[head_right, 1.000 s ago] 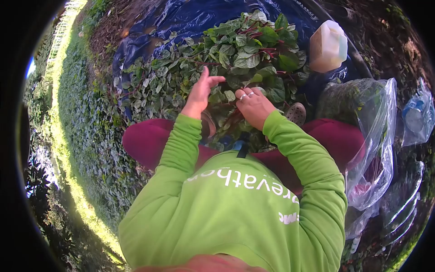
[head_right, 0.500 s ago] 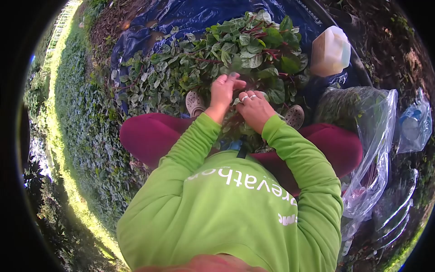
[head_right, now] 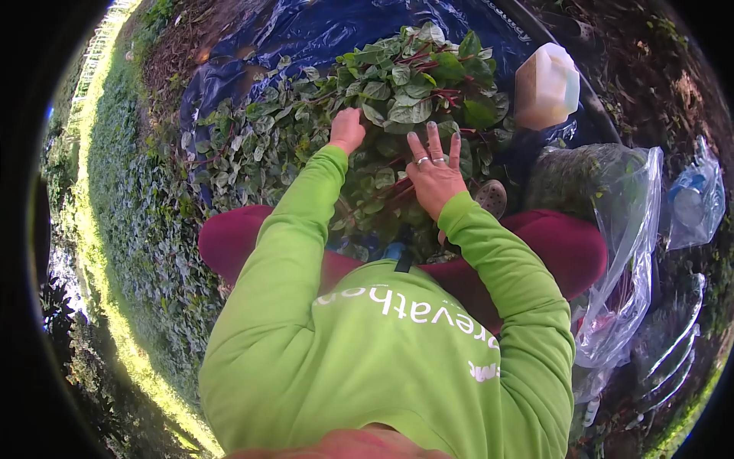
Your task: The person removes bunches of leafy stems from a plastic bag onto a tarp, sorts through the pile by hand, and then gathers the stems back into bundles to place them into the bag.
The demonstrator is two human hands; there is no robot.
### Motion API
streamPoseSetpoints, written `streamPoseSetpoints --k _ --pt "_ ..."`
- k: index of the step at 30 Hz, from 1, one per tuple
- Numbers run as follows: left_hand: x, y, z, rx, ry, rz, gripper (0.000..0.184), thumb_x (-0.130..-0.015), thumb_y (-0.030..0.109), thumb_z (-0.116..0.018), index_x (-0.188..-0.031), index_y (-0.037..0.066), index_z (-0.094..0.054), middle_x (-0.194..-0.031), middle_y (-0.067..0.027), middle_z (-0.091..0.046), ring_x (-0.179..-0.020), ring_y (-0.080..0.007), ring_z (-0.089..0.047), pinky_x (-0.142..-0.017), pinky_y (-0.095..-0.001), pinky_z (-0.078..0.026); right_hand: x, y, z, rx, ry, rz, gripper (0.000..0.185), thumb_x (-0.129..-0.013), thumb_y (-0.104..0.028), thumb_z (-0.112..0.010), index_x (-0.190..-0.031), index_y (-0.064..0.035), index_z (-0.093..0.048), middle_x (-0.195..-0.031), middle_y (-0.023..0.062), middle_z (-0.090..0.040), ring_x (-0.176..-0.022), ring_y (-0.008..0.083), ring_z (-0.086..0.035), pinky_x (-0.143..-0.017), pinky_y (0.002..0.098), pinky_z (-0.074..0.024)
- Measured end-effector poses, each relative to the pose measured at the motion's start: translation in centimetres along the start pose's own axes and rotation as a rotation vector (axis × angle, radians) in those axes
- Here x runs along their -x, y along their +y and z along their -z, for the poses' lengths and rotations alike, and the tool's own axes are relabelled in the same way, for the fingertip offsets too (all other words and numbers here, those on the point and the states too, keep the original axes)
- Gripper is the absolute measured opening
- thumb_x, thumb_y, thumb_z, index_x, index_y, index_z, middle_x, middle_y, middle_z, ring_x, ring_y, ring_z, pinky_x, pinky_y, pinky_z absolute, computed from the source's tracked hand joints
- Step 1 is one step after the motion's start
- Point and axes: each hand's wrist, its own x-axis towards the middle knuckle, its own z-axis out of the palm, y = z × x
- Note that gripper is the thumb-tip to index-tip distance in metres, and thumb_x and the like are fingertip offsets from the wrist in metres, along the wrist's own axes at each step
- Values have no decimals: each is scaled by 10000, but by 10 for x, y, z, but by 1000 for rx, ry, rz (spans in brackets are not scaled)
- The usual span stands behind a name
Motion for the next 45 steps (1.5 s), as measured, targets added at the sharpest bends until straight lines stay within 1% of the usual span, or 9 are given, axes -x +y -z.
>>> streamPoseSetpoints --k 2,6,11,23,28,30,32,42,45 --pt "-2 -5 3 236 -121 104 219 -833 112 -622 -1014 57 -733 -1074 -206 -700 -1022 -351 -667 -891 -450 -526 -2 3 0 -40 -168 13 248 -867 -149 -575 -1090 -67 -646 -1605 173 -346 -1561 405 -9 -1158 751 45" --pt "15 -11 33 581 -46 -40 198 -867 166 -666 -1016 80 -765 -984 -182 -714 -954 -331 -688 -841 -386 -524 0 3 0 -60 -162 85 267 -883 -159 -551 -1109 -56 -651 -1546 158 -440 -1556 360 -136 -1188 720 12" --pt "39 -20 65 1094 -411 197 247 -1009 148 -610 -1200 14 -691 -907 3 -660 -832 -79 -595 -730 -255 -503 1 -4 3 -51 -164 139 251 -898 -154 -534 -1093 -69 -666 -1530 135 -468 -1547 318 -194 -1202 701 -15" --pt "68 7 83 1327 -1081 231 244 -876 71 -712 -1105 -12 -714 -978 -60 -717 -844 -130 -649 -775 -265 -514 -4 3 6 -106 23 192 202 -889 -146 -561 -1053 -75 -656 -1416 112 -535 -1429 297 -371 -1227 617 -140" --pt "65 30 68 1076 -651 223 395 -902 151 -732 -1254 -8 -648 -1149 -89 -689 -1092 -159 -621 -974 -301 -465 -2 9 -3 -88 -6 115 231 -886 -146 -554 -1089 -72 -636 -1157 117 -630 -1189 298 -552 -1187 580 -255" --pt "73 52 82 718 36 -115 631 -874 382 -779 -1362 34 -582 -1276 -133 -641 -1195 -259 -581 -1049 -379 -427 -1 10 -6 -84 -28 -12 233 -891 -157 -545 -1091 -72 -631 -1138 132 -645 -1171 310 -573 -1153 557 -300" --pt "83 80 110 692 -324 -370 927 -737 419 -877 -1476 49 -456 -1441 -150 -520 -1361 -277 -477 -1161 -399 -336 -1 12 -4 -77 -23 -33 240 -892 -161 -544 -1099 -75 -629 -1132 127 -648 -1172 311 -572 -1145 552 -307" --pt "103 102 59 293 -339 -315 374 -723 239 -801 -1013 60 -645 -925 -164 -695 -903 -379 -666 -782 -463 -540 -3 5 27 -309 -296 -116 373 -870 -196 -648 -1217 -84 -568 -1045 143 -679 -1037 317 -674 -1201 594 -223" --pt "101 112 71 359 -318 -315 431 -715 222 -809 -1063 37 -633 -999 -195 -686 -966 -390 -657 -826 -448 -529 -4 16 10 -289 -182 -107 408 -828 -210 -700 -1200 -94 -578 -1040 126 -690 -989 301 -688 -1041 514 -394"
